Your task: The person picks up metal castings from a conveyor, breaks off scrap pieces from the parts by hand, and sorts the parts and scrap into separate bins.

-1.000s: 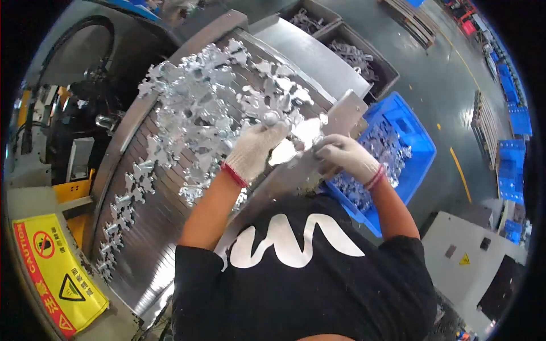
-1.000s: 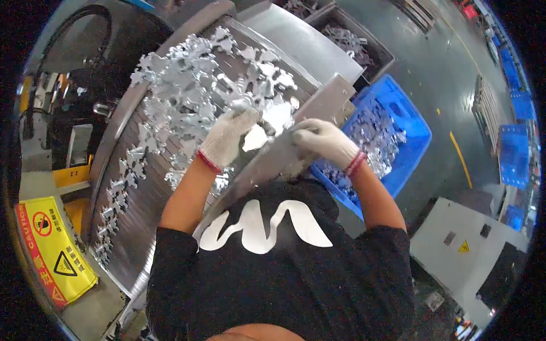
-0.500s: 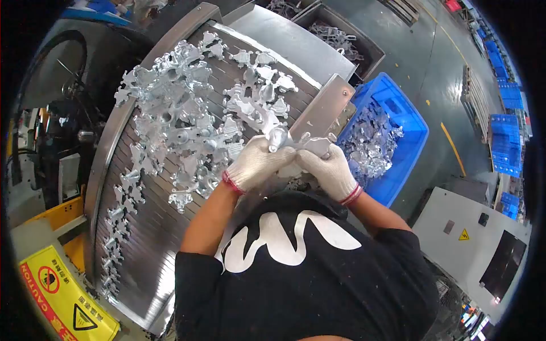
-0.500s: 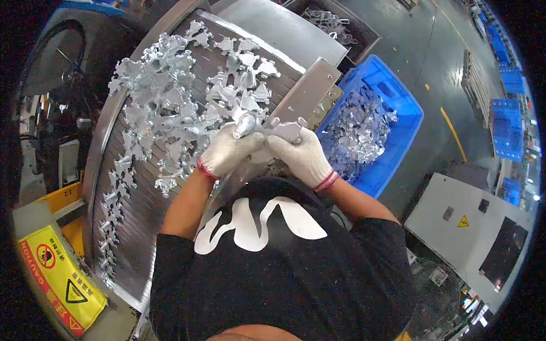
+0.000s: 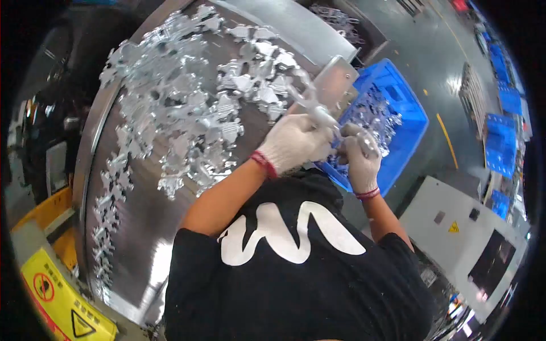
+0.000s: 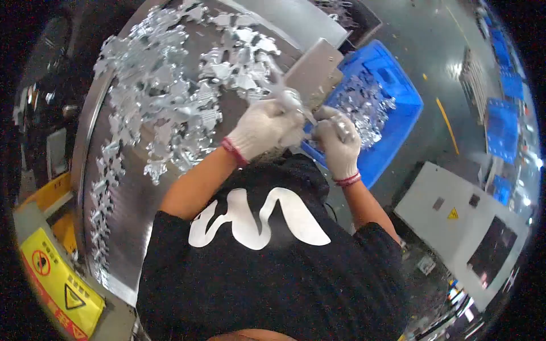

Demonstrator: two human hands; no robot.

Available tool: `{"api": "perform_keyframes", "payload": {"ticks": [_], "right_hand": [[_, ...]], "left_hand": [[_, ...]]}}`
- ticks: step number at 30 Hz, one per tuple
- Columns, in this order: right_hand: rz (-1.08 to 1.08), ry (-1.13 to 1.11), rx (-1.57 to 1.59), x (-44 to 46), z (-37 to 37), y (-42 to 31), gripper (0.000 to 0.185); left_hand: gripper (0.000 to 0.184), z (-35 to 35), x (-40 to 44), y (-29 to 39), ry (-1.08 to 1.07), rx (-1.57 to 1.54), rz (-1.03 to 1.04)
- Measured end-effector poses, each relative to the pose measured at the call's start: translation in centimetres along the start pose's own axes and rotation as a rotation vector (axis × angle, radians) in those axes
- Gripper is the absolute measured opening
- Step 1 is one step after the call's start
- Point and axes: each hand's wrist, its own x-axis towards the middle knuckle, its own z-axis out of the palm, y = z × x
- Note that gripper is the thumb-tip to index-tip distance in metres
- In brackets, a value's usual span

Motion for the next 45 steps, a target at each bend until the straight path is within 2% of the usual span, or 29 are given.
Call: {"api": "perform_keyframes", "payload": {"ticks": [3,4,6,7,9,11,12,13,14,16,18,19,22,23,24,25,26,27,29,31,32,34,35,37,38,40,41,42,45], "right_hand": [[0.079,0.234,0.043,3.1,-4.9,5.5,0.037],[0.069,0.249,0.046,3.3,-6.9,7.2,0.037],[-0.411,0.295,-1.478,3.9,-9.6,8.3,0.078],[-0.469,0.275,-1.391,4.3,-9.9,8.4,0.07],[0.003,0.005,-0.289,4.1,-5.8,3.6,0.059],[-0.379,-0.487,-0.876,7.4,-0.4,3.2,0.046],[-0.201,-0.424,-0.013,4.4,2.5,4.3,0.044],[0.301,-0.285,0.661,1.7,5.3,-0.4,0.041],[0.239,-0.298,0.673,1.8,6.1,-0.6,0.04],[0.31,-0.189,0.502,2.1,6.2,-0.8,0.041],[0.125,-0.167,0.594,2.6,5.3,-0.9,0.038],[0.079,-0.137,0.607,3.3,4.6,-1.7,0.036],[0.024,-0.307,0.238,3.5,1.4,-5.9,0.029],[-0.013,-0.437,0.095,3.4,1.2,-6.4,0.027],[-0.334,-0.552,-0.14,3.9,1.0,-6.2,0.029],[-0.67,-0.663,-0.36,4.5,1.2,-6.1,0.031],[-0.689,-0.597,-0.398,4.1,1.7,-6.6,0.034],[-0.519,-0.515,-0.354,3.8,1.8,-7.0,0.031],[-0.056,-0.277,-0.048,3.8,2.7,-6.8,0.019],[-0.097,-0.325,0.145,4.6,2.6,-4.1,0.019],[0.188,-0.133,0.491,4.2,2.7,-3.7,0.021],[0.103,-0.072,0.44,5.0,0.2,-2.4,0.03],[0.217,0.145,0.675,5.6,-0.8,-2.0,0.031],[0.128,0.348,0.208,7.0,-5.2,3.3,0.039],[-0.017,0.298,-0.332,8.6,-9.1,9.3,0.048],[0.143,0.259,-0.982,7.7,-11.5,11.2,0.061],[0.139,0.258,-0.956,8.4,-14.2,16.8,0.061],[0.154,0.311,-0.862,7.8,-13.8,15.9,0.062],[0.057,0.399,-0.8,7.8,-9.7,10.4,0.043]], "left_hand": [[0.031,-1.3,0.4,0.2,-0.004,-0.658,-0.192],[0.034,-1.9,0.7,-1.1,0.063,-0.493,-0.217],[0.035,-1.8,0.9,-1.3,0.17,-0.48,-0.202],[0.038,-1.7,1.0,-2.0,0.171,-0.421,-0.154],[0.038,-0.6,1.0,-2.6,0.191,-0.391,-0.136],[0.038,1.0,1.0,-4.9,0.21,-0.12,0.114],[0.039,1.2,0.9,-3.8,0.188,-0.08,0.134],[0.04,1.2,0.6,-2.3,0.171,-0.036,0.157],[0.041,1.0,0.7,-1.6,0.238,-0.124,-0.045],[0.039,-2.2,-0.4,-1.5,-0.024,-0.146,-0.212],[0.036,-1.9,-3.7,1.8,0.032,-0.356,-0.094],[0.041,-3.3,-6.0,1.8,0.085,0.249,-0.063],[0.071,-5.7,-7.7,5.7,0.419,1.0,0.525],[0.079,-6.2,-6.5,8.0,0.365,1.077,0.526],[0.067,-7.3,-4.6,8.7,0.326,1.066,0.678],[0.055,-7.7,-3.4,8.1,0.071,1.031,0.466],[0.043,-8.1,-2.6,7.0,-0.182,0.976,0.26],[0.017,-7.8,-2.0,4.1,-0.181,0.933,0.3],[0.008,-6.2,-0.7,4.5,-0.099,1.134,0.39],[0.006,-3.6,1.9,3.1,0.07,1.199,0.478],[0.007,-3.4,3.7,2.8,0.069,1.193,0.524],[0.015,-2.9,8.1,3.2,0.022,1.055,0.229],[0.021,-3.0,10.4,4.5,0.048,0.972,0.089],[0.031,-3.3,15.4,4.6,0.212,0.833,0.23],[0.04,-4.3,16.8,6.5,0.145,0.852,0.085],[0.065,-5.2,19.8,8.0,0.067,0.869,-0.074],[0.063,-5.8,20.5,7.8,0.097,0.966,-0.125],[0.054,-6.2,20.8,4.7,0.321,1.118,0.068],[0.039,-9.8,18.7,0.7,0.195,1.411,0.204]]}}
